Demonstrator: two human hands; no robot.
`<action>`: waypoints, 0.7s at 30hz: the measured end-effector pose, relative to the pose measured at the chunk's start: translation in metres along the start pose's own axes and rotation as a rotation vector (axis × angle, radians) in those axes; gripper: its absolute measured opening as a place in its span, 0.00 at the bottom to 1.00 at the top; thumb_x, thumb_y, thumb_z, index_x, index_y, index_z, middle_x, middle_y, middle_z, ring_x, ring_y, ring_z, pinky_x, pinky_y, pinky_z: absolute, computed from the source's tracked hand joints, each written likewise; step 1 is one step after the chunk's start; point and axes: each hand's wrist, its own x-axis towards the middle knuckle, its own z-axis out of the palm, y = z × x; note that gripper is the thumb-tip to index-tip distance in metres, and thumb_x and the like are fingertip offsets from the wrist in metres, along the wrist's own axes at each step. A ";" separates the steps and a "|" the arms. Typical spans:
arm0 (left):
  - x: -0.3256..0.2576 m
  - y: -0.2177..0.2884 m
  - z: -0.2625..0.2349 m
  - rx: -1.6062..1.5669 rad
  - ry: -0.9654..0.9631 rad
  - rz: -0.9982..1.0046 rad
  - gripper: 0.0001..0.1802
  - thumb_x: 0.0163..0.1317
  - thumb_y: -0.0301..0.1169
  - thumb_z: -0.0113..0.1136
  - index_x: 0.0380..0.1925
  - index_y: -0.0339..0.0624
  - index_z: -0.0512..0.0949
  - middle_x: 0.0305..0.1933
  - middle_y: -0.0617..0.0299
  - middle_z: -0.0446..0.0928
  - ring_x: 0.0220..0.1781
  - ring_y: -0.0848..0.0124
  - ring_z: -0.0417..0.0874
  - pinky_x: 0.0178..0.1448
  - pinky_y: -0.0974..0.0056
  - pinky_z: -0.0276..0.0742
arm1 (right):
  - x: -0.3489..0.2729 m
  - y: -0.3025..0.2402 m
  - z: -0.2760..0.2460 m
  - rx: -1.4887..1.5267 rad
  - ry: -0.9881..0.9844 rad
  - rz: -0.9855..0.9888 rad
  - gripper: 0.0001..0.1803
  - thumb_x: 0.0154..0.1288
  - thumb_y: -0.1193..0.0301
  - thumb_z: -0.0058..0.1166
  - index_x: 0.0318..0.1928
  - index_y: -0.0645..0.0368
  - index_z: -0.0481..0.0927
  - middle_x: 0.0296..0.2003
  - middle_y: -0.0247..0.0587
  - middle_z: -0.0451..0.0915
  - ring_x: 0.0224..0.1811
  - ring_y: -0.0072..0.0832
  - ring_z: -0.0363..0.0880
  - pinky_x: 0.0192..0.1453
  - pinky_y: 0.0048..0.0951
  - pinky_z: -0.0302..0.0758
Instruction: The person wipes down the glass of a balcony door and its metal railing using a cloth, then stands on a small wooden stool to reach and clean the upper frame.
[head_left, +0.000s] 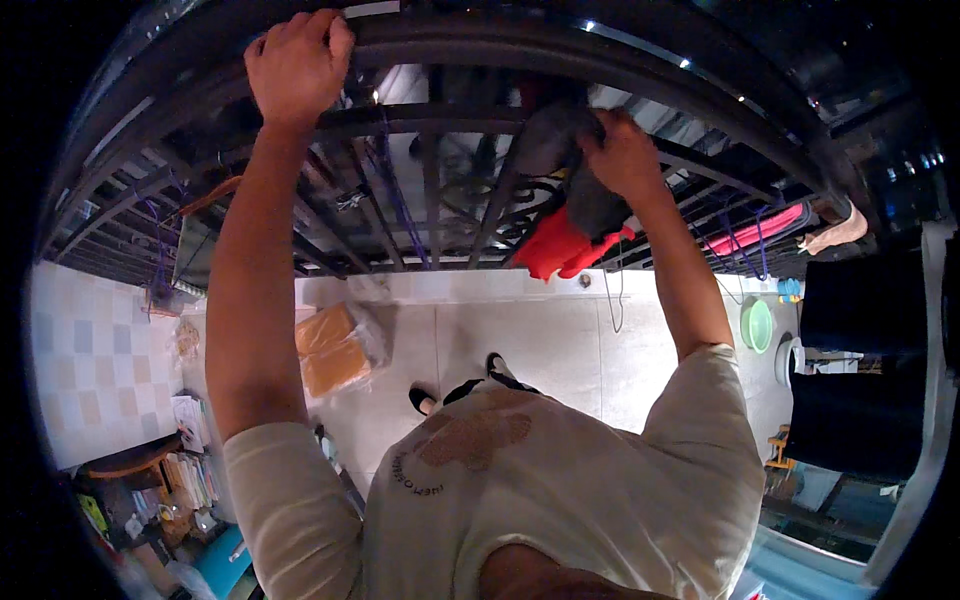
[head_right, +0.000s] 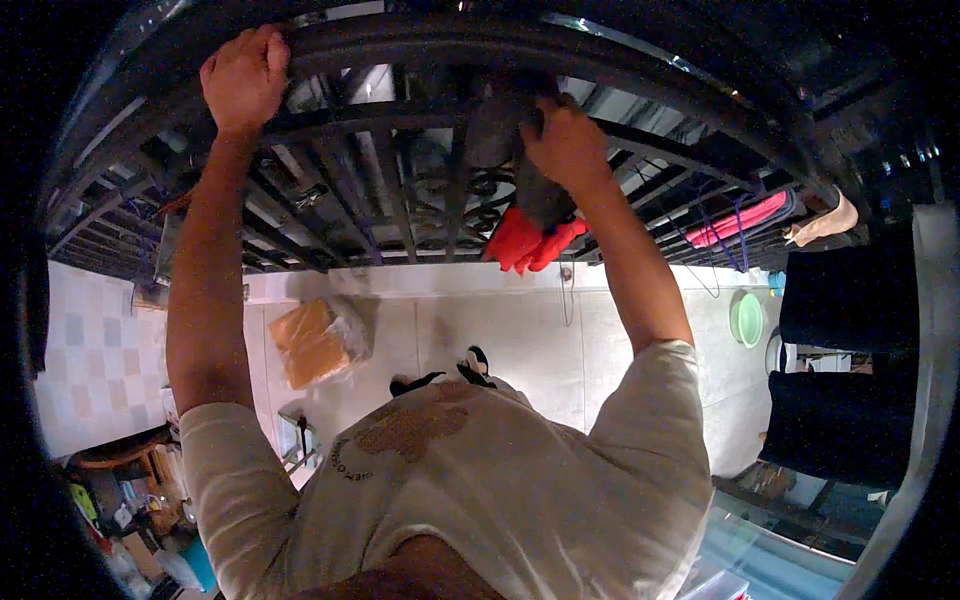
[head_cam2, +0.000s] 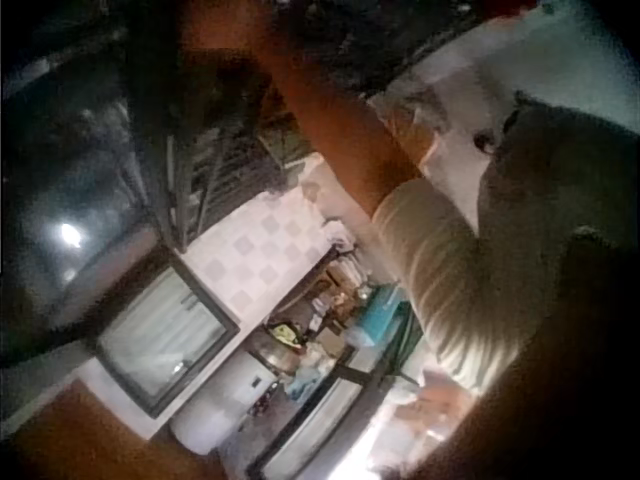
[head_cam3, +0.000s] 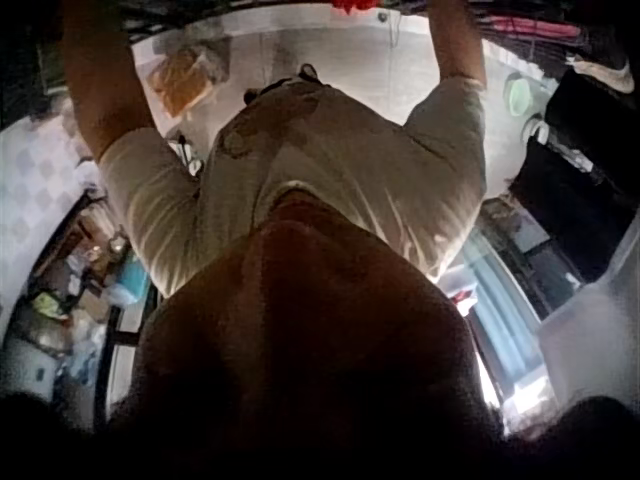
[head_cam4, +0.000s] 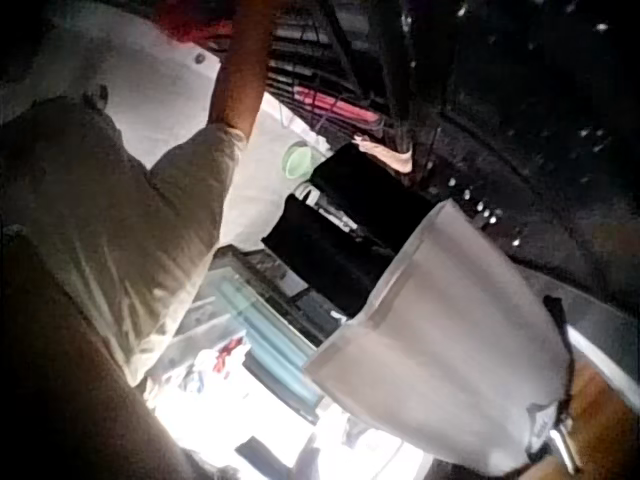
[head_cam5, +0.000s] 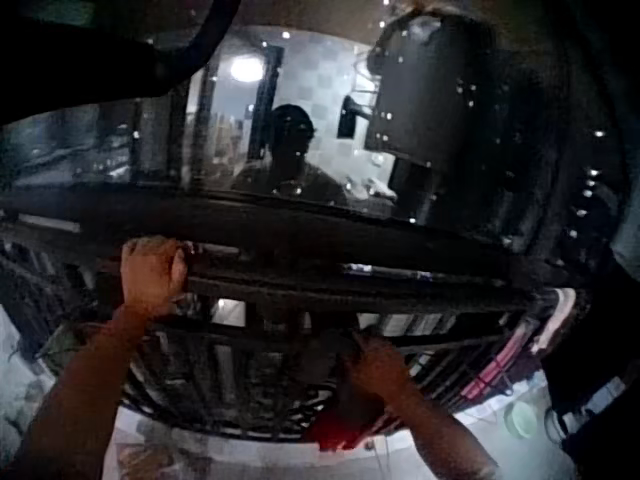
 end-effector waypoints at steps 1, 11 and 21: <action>-0.001 0.000 0.001 0.001 -0.007 0.001 0.16 0.63 0.45 0.42 0.39 0.54 0.78 0.36 0.65 0.77 0.43 0.62 0.78 0.51 0.52 0.68 | 0.009 -0.004 0.002 0.039 0.016 -0.013 0.21 0.55 0.63 0.52 0.50 0.51 0.73 0.44 0.52 0.74 0.42 0.51 0.77 0.46 0.47 0.75; 0.001 0.003 -0.001 0.046 0.002 0.033 0.16 0.62 0.44 0.42 0.39 0.53 0.79 0.36 0.65 0.78 0.42 0.62 0.78 0.51 0.51 0.68 | 0.064 -0.168 0.045 0.157 -0.333 -0.062 0.20 0.55 0.56 0.45 0.39 0.57 0.81 0.41 0.50 0.80 0.44 0.45 0.79 0.48 0.44 0.75; 0.001 -0.001 -0.003 0.023 0.002 0.034 0.16 0.62 0.44 0.43 0.40 0.53 0.78 0.36 0.64 0.78 0.43 0.61 0.78 0.51 0.50 0.68 | 0.032 -0.010 0.007 -0.138 -0.265 0.257 0.23 0.60 0.54 0.42 0.48 0.55 0.76 0.48 0.51 0.76 0.48 0.47 0.76 0.51 0.44 0.74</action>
